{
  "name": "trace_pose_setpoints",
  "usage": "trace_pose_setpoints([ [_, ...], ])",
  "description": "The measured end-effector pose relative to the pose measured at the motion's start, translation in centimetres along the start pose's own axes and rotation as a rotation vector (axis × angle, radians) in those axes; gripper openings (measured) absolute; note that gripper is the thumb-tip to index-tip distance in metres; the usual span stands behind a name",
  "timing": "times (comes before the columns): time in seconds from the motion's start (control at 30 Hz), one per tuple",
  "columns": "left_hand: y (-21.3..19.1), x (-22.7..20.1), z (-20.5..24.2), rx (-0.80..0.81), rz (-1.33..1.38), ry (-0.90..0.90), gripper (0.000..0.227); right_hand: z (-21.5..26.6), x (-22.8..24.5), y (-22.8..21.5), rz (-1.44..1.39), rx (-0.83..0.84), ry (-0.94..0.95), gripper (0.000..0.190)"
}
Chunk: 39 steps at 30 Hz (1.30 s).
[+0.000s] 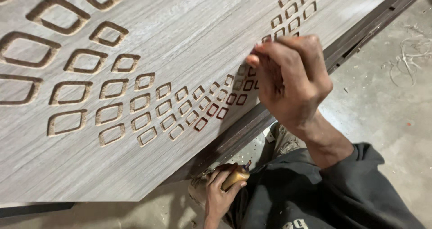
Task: The person applies glue from a small bottle into square indentations on a large flat panel using a red sponge. The person repeatedly applies glue to the sponge and then rubs it into the indentations across the panel surface.
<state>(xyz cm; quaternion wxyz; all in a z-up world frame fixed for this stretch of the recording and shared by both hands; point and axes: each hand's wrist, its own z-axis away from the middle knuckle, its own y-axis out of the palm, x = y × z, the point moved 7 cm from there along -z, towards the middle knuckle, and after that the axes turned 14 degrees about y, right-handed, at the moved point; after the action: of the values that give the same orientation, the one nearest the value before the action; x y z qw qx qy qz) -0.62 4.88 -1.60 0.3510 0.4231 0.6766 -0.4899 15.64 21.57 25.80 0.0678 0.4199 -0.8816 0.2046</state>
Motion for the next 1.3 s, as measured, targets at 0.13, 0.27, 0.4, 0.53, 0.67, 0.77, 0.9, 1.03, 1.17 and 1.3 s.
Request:
trace_pose_setpoints([
  [0.13, -0.9, 0.0, -0.2, -0.005, -0.026, 0.023, 0.048, -0.1, 0.4, 0.0, 0.029, 0.023, 0.052, 0.022],
  [0.27, -1.5, 0.7, 0.2, -0.024, -0.001, 0.004, 0.049, 0.1, 1.3, -0.1, 0.036, 0.026, 0.051, 0.021],
  [0.4, -1.4, 1.2, 0.6, 0.007, -0.049, -0.051, 0.042, 0.4, 1.3, 0.1, 0.024, 0.003, 0.082, 0.02],
  [0.53, -0.9, 0.8, 0.2, -0.006, -0.034, -0.068, 0.046, 1.0, 1.2, -0.3, 0.005, 0.053, 0.051, 0.021],
  [0.67, -0.6, 0.1, 0.2, -0.009, 0.012, -0.017, 0.051, 0.9, 1.2, -0.2, -0.028, 0.06, 0.017, 0.022],
  [0.77, -0.6, -0.4, 0.0, -0.026, 0.0, 0.046, 0.049, -0.4, 0.9, 0.3, -0.042, -0.011, -0.029, 0.021],
  [0.9, -0.9, 0.5, 0.7, -0.036, -0.024, -0.017, 0.049, -0.2, -0.3, -0.2, 0.023, -0.019, 0.062, 0.016],
  [1.03, -0.8, 0.6, 0.8, -0.059, -0.074, 0.034, 0.045, 0.4, -1.1, -1.9, -0.082, 0.136, 0.115, 0.017],
  [1.17, -0.9, 0.0, 0.4, -0.065, -0.092, 0.043, 0.049, -0.9, -1.7, -2.8, -0.092, 0.055, 0.152, 0.019],
  [1.3, -0.3, -0.9, 0.1, -0.058, -0.069, 0.029, 0.049, -0.8, -1.2, -1.8, -0.133, 0.077, 0.067, 0.017],
])
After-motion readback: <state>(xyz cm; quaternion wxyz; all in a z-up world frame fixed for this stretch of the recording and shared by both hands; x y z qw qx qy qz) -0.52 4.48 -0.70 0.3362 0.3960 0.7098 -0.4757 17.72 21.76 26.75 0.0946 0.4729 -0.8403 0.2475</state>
